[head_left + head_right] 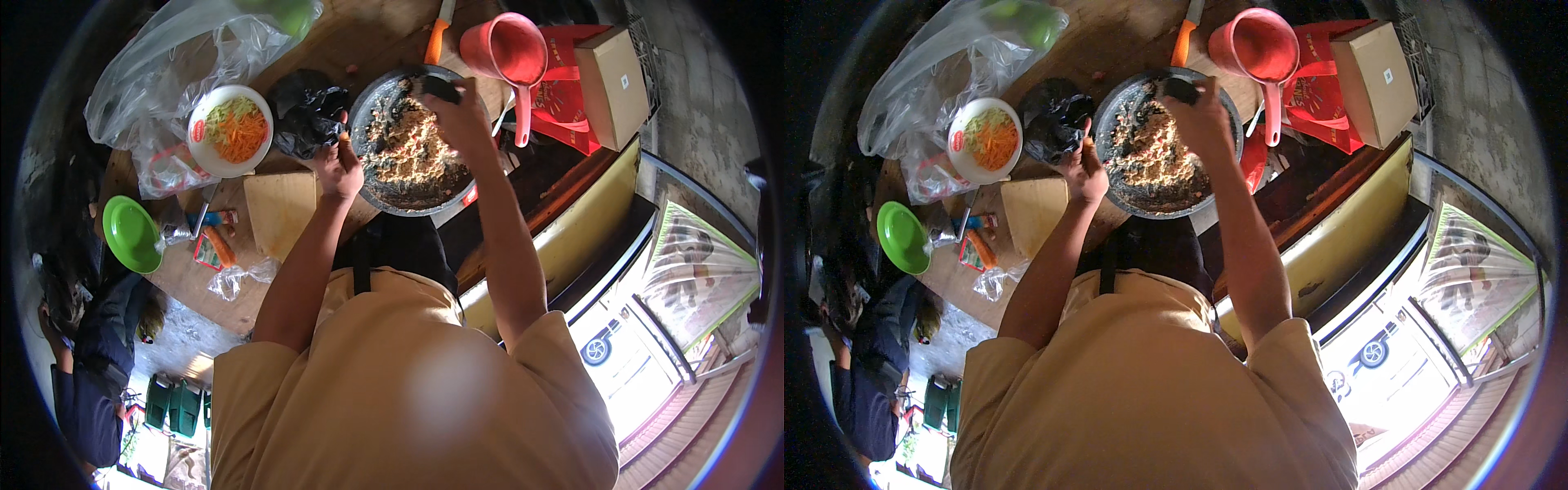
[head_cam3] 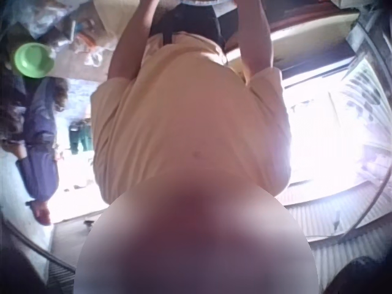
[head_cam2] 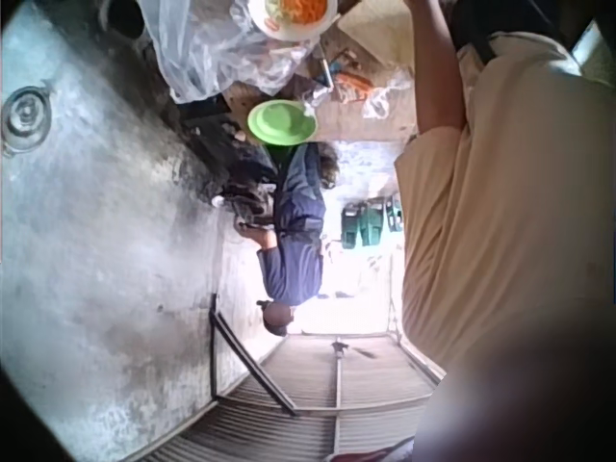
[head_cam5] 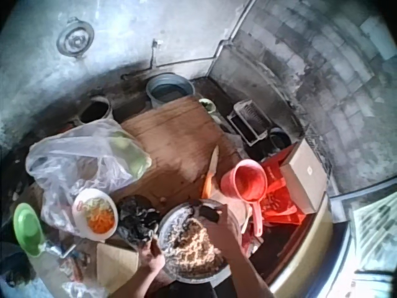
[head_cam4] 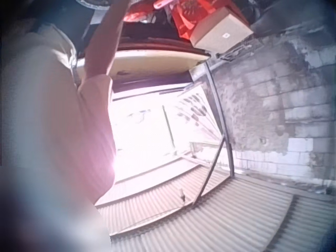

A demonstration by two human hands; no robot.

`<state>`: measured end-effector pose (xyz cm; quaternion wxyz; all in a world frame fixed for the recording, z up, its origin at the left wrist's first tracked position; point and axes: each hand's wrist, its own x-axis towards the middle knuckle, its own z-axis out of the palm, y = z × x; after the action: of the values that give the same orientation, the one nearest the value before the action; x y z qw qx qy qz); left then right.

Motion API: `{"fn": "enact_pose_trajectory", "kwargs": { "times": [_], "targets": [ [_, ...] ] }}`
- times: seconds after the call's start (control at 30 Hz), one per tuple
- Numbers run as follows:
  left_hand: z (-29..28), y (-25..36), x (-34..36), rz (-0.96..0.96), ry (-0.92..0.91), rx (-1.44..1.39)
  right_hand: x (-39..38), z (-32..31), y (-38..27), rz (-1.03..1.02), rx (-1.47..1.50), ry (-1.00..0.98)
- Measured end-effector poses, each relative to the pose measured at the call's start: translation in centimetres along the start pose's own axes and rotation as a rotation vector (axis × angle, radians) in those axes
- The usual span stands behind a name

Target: The person uses a pestle and mortar to grind a mixture of ingredients on a wooden table. They repeatedly press and rotate the pestle, occasionally scrape the sides with a spoon, and add liquid from a pink jug. The mixture becomes more homogenous over time.

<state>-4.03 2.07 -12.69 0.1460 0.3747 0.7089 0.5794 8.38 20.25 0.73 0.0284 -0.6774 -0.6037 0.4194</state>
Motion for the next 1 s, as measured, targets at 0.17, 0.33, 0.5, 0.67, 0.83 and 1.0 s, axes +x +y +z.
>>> {"fn": "enact_pose_trajectory", "kwargs": {
  "times": [0.17, 0.33, 0.5, 0.67, 0.83, 1.0],
  "targets": [
    [0.1, -0.1, -0.6, -0.087, -0.018, -0.022, -3.4, 3.6, -2.1, -0.224, -0.355, -0.151],
    [0.0, -0.5, -0.1, -0.094, -0.025, 0.002, -9.5, 3.1, -0.4, -0.308, -0.688, -0.269],
    [-0.1, -0.6, -0.1, 0.029, 0.001, 0.090, -13.1, 0.3, 3.8, -0.298, -0.554, -0.076],
    [-0.1, 0.2, -0.2, -0.111, -0.034, -0.042, -9.0, 1.2, 5.4, -0.091, 0.112, 0.241],
    [0.1, 0.1, 0.2, -0.021, 0.007, -0.053, -7.2, 2.4, 4.4, -0.221, -0.064, -0.006],
    [0.5, -0.8, -0.1, -0.025, 0.038, -0.099, -11.3, 2.6, 4.4, -0.456, -0.541, 0.029]
  ]
}}
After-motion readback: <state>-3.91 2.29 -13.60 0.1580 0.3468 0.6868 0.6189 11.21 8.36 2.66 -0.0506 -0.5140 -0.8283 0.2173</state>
